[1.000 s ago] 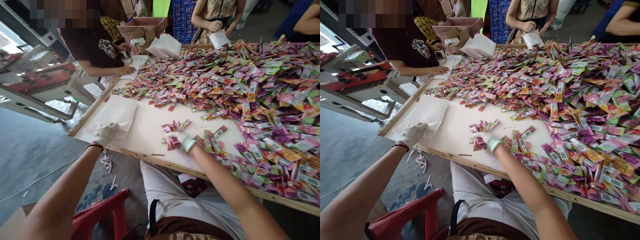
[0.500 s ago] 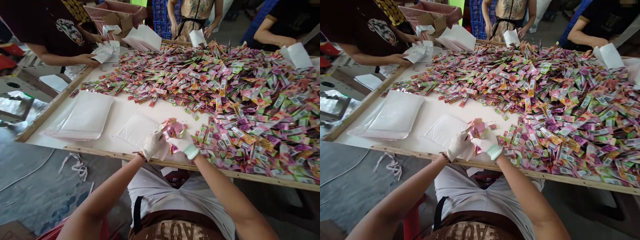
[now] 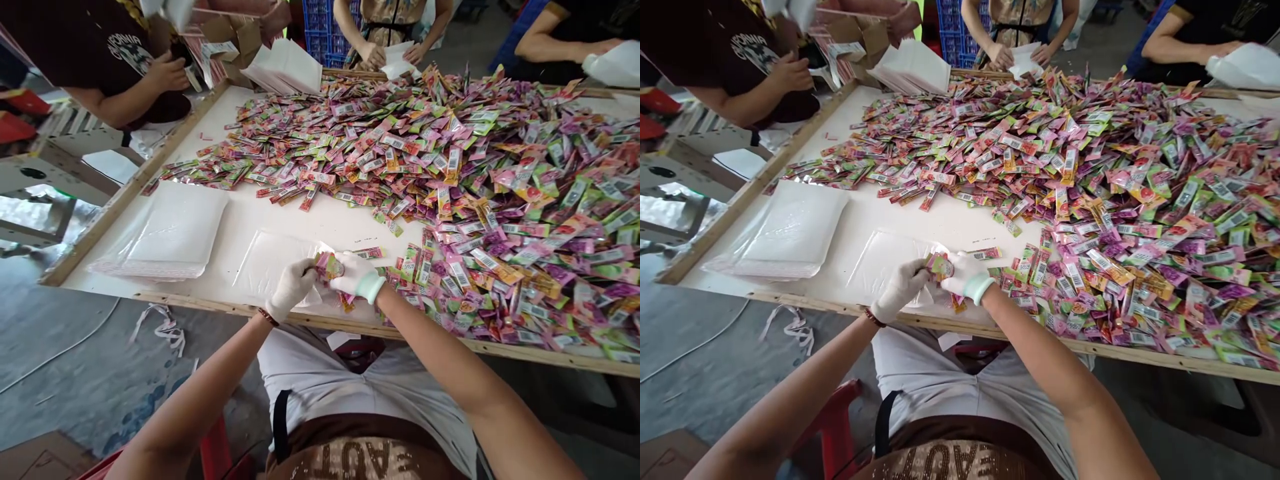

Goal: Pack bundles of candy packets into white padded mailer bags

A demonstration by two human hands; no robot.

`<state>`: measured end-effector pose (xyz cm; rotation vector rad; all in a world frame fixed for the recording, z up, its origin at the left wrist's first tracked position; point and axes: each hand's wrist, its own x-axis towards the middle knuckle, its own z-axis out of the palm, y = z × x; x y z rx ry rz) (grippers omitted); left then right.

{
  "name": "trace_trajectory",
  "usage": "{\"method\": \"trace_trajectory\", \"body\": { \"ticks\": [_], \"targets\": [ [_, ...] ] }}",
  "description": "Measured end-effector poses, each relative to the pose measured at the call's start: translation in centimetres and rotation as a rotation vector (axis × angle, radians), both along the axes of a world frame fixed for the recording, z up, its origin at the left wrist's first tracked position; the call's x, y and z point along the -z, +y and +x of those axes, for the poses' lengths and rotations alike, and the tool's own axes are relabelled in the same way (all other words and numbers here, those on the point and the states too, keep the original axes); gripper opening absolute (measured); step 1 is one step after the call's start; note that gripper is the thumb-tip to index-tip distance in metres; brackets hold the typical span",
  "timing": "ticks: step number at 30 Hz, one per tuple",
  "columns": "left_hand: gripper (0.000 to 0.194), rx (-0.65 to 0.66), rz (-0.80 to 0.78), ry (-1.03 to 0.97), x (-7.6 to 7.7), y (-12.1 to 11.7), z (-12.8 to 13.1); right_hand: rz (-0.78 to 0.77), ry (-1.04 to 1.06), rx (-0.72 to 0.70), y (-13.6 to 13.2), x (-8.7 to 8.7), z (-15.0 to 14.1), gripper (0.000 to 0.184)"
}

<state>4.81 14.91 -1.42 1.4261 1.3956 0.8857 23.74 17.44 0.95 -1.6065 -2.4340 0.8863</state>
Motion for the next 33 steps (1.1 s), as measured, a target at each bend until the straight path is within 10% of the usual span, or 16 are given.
{"method": "trace_trajectory", "body": {
  "ticks": [5,14,24,33],
  "targets": [
    [0.029,-0.123,-0.130,-0.204,-2.5,0.2,1.2,0.096,-0.265,-0.046,-1.2,-1.1,-2.1,0.050],
    [0.023,-0.150,0.262,0.551,-1.2,0.0,3.1,0.278,-0.011,-0.066,-3.2,0.8,-1.6,0.078],
    [0.018,-0.071,-0.088,0.020,-3.7,1.4,1.6,0.233,-0.267,-0.052,-1.8,0.8,-3.0,0.050],
    [0.030,-0.030,0.356,0.824,-2.0,0.2,2.9,0.186,-0.030,-0.038,-1.6,0.8,-2.1,0.049]
  ]
}}
